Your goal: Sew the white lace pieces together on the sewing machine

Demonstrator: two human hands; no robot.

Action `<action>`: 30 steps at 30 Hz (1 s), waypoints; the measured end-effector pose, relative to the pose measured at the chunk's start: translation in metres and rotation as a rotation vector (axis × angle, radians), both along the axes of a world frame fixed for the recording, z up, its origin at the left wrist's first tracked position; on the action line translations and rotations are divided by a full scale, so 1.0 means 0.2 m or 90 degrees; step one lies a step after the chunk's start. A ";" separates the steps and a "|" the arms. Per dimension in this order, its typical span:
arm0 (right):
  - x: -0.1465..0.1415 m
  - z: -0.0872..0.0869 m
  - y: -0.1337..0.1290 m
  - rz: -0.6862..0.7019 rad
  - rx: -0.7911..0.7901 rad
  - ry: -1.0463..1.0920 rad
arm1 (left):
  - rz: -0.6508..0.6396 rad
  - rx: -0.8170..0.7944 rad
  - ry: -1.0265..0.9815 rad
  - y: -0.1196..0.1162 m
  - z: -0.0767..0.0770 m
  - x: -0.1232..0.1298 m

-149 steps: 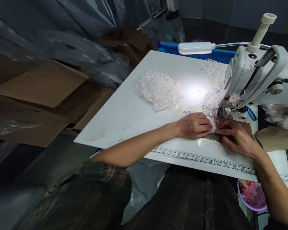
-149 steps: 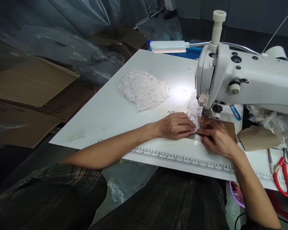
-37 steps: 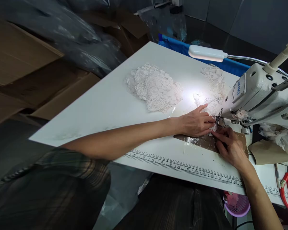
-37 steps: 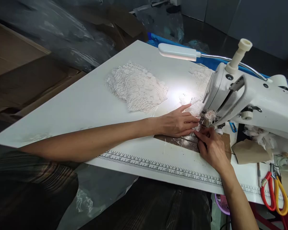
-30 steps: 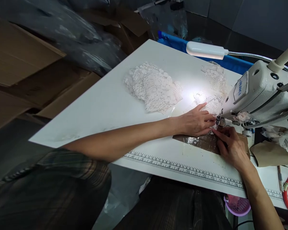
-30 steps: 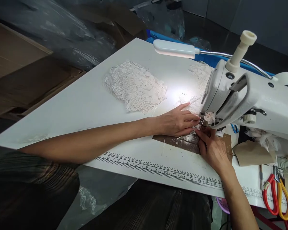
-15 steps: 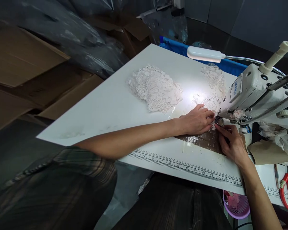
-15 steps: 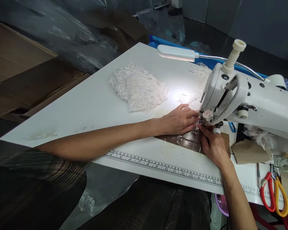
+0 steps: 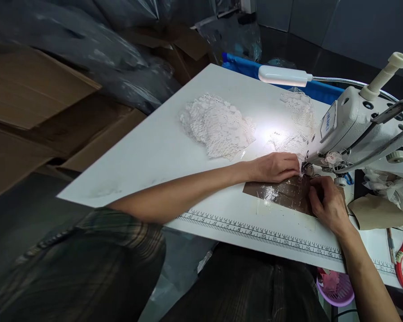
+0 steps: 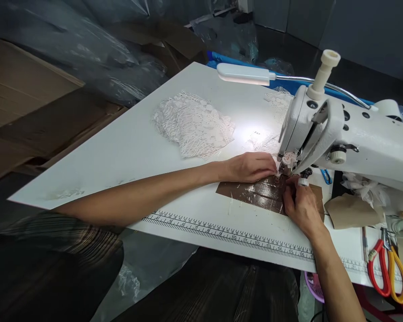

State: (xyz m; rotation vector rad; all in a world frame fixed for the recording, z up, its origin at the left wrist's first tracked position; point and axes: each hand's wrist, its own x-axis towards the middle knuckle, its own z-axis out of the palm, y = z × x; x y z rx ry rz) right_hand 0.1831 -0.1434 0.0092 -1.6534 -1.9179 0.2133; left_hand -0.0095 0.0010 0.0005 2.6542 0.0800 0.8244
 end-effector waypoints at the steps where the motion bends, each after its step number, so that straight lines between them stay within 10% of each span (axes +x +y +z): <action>1: 0.00 0.01 0.00 0.010 -0.007 -0.020 | 0.020 -0.031 -0.026 0.00 0.00 0.00; 9: -0.03 0.00 0.00 0.038 -0.040 -0.221 | 0.071 -0.071 -0.045 -0.04 0.01 0.01; 30: 0.00 -0.03 -0.02 0.082 -0.038 -0.107 | 0.072 0.195 0.022 -0.06 0.00 -0.02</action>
